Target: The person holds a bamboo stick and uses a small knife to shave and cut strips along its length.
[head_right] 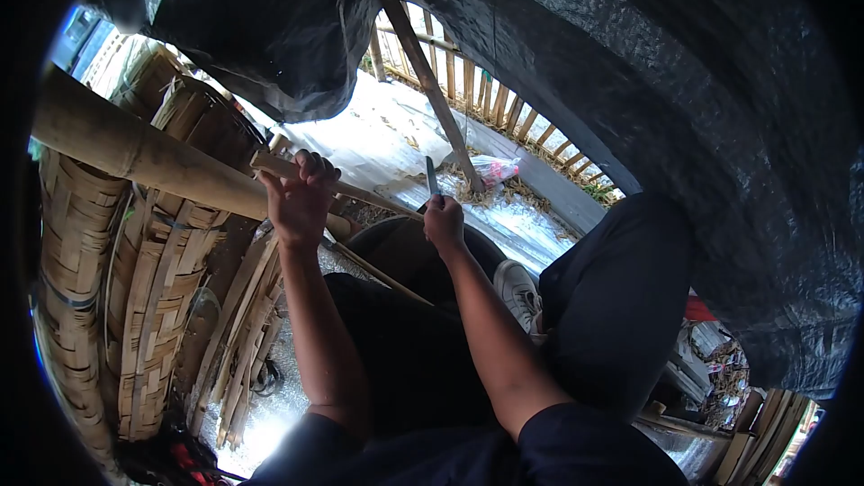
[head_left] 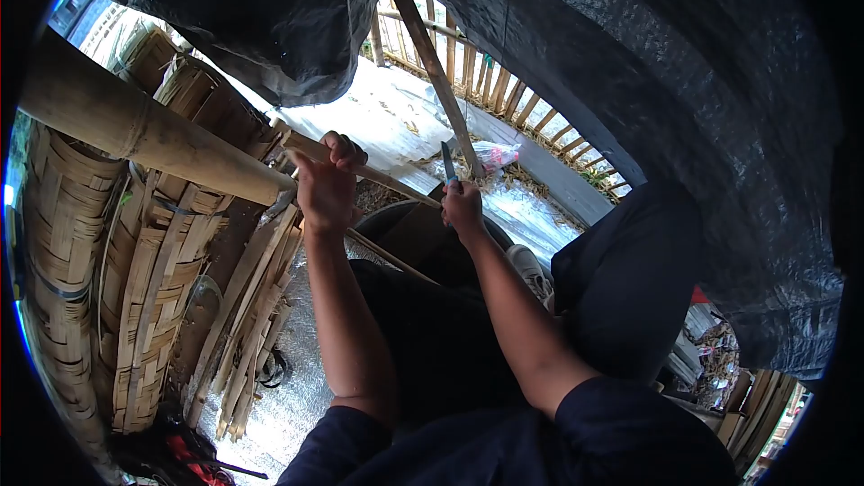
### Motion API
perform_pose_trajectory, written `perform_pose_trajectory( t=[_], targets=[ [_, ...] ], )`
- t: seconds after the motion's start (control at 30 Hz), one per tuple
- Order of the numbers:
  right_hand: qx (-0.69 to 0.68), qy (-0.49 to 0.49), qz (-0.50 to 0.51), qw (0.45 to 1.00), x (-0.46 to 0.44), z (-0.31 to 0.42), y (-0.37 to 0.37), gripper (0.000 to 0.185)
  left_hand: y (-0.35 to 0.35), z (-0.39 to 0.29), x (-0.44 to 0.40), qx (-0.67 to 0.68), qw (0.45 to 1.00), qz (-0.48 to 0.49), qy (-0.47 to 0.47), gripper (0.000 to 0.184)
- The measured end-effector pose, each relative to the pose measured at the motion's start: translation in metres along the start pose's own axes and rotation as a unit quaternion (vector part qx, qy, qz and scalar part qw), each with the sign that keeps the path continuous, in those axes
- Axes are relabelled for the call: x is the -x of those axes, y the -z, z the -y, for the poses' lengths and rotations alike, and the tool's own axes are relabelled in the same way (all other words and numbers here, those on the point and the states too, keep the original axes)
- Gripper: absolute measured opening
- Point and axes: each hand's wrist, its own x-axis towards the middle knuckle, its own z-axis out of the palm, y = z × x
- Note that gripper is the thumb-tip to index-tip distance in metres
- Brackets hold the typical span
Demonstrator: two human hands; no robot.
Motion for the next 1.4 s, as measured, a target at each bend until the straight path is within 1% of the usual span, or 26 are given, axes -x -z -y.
perform_pose_trajectory(
  t=[0.07,0.17,0.2,0.23,0.27,0.3,0.33,0.37,0.47,0.5,0.57,0.6,0.63,0.67,0.7,0.77,0.83,0.9,0.97,1.03,1.13,1.17,1.23,1.27,1.33,1.4],
  targets=[
    [0.007,0.011,0.059,0.998,0.008,0.010,-0.005,0.026,-0.011,-0.005,0.002,0.023,0.999,-0.038,0.027,0.061],
    [-0.017,-0.009,0.077,0.997,0.020,0.026,-0.009,0.026,-0.012,-0.004,0.002,-0.019,0.999,-0.022,0.033,0.068],
    [-0.019,-0.004,0.075,0.997,0.023,0.035,-0.010,0.026,-0.015,-0.006,0.002,-0.022,0.999,-0.016,0.037,0.064],
    [0.024,-0.015,0.104,0.994,0.027,0.045,-0.010,0.025,-0.019,-0.007,0.003,-0.020,0.999,-0.012,0.036,0.064],
    [0.067,-0.026,0.134,0.988,0.032,0.053,-0.009,0.023,-0.023,-0.009,0.005,-0.046,0.997,-0.056,0.027,0.062],
    [0.067,-0.023,0.132,0.989,0.041,0.066,-0.008,0.023,-0.028,-0.012,0.007,-0.073,0.992,-0.099,0.018,0.060],
    [0.085,-0.007,0.163,0.983,0.052,0.080,-0.008,0.021,-0.025,-0.016,0.006,-0.093,0.993,-0.070,-0.009,0.054],
    [0.102,0.009,0.194,0.976,0.063,0.094,-0.008,0.018,-0.025,-0.017,0.007,-0.093,0.993,-0.067,-0.012,0.054],
    [0.150,0.052,0.202,0.966,0.093,0.125,-0.009,0.014,-0.030,-0.018,0.010,-0.092,0.989,-0.020,-0.116,0.045],
    [0.180,0.069,0.204,0.960,0.104,0.135,-0.008,0.013,-0.042,-0.019,0.012,-0.093,0.989,-0.019,-0.117,0.045],
    [0.214,0.077,0.193,0.955,0.115,0.138,-0.009,0.016,-0.068,-0.022,0.019,-0.046,0.991,-0.079,-0.101,0.045],
    [0.219,0.147,0.151,0.953,0.118,0.133,-0.013,0.017,-0.065,-0.022,0.020,-0.047,0.991,-0.077,-0.101,0.045],
    [0.224,0.215,0.108,0.944,0.123,0.127,-0.014,0.018,-0.058,-0.019,0.021,-0.039,0.995,-0.003,-0.089,0.044],
    [0.218,0.206,0.102,0.948,0.129,0.120,-0.013,0.020,-0.054,-0.017,0.023,-0.030,0.994,0.071,-0.075,0.043],
    [0.217,0.208,0.099,0.949,0.136,0.118,-0.009,0.020,-0.057,-0.016,0.024,-0.030,0.994,0.074,-0.075,0.043],
    [0.240,0.263,0.115,0.927,0.151,0.123,0.000,0.018,-0.066,-0.012,0.026,-0.041,0.997,0.032,-0.057,0.032],
    [0.239,0.266,0.124,0.925,0.164,0.131,0.006,0.016,-0.070,-0.008,0.028,-0.060,0.996,0.008,-0.059,0.034],
    [0.258,0.272,0.154,0.914,0.171,0.132,0.009,0.014,-0.067,-0.001,0.030,-0.064,0.988,-0.069,-0.119,0.038],
    [0.271,0.263,0.166,0.911,0.163,0.133,0.007,0.013,-0.062,0.001,0.032,-0.055,0.990,-0.058,-0.113,0.038],
    [0.277,0.322,0.151,0.893,0.147,0.129,0.000,0.012,-0.057,0.000,0.030,-0.034,0.992,-0.029,-0.115,0.037],
    [0.263,0.328,0.178,0.890,0.136,0.131,-0.005,0.009,-0.054,-0.007,0.027,-0.037,0.988,-0.054,-0.140,0.038],
    [0.259,0.329,0.180,0.890,0.139,0.132,-0.006,0.009,-0.055,-0.008,0.025,-0.041,0.988,-0.054,-0.141,0.038],
    [0.310,0.269,0.198,0.890,0.155,0.132,-0.002,0.008,-0.059,-0.008,0.027,-0.048,0.981,-0.097,-0.163,0.040],
    [0.303,0.265,0.190,0.895,0.156,0.131,-0.002,0.008,-0.061,-0.009,0.027,-0.051,0.981,-0.100,-0.160,0.040],
    [0.303,0.279,0.185,0.893,0.146,0.123,-0.005,0.009,-0.066,-0.010,0.023,-0.072,0.986,-0.075,-0.129,0.041],
    [0.301,0.296,0.177,0.889,0.139,0.124,-0.005,0.010,-0.063,-0.013,0.019,-0.078,0.987,-0.064,-0.127,0.041]
  ],
)
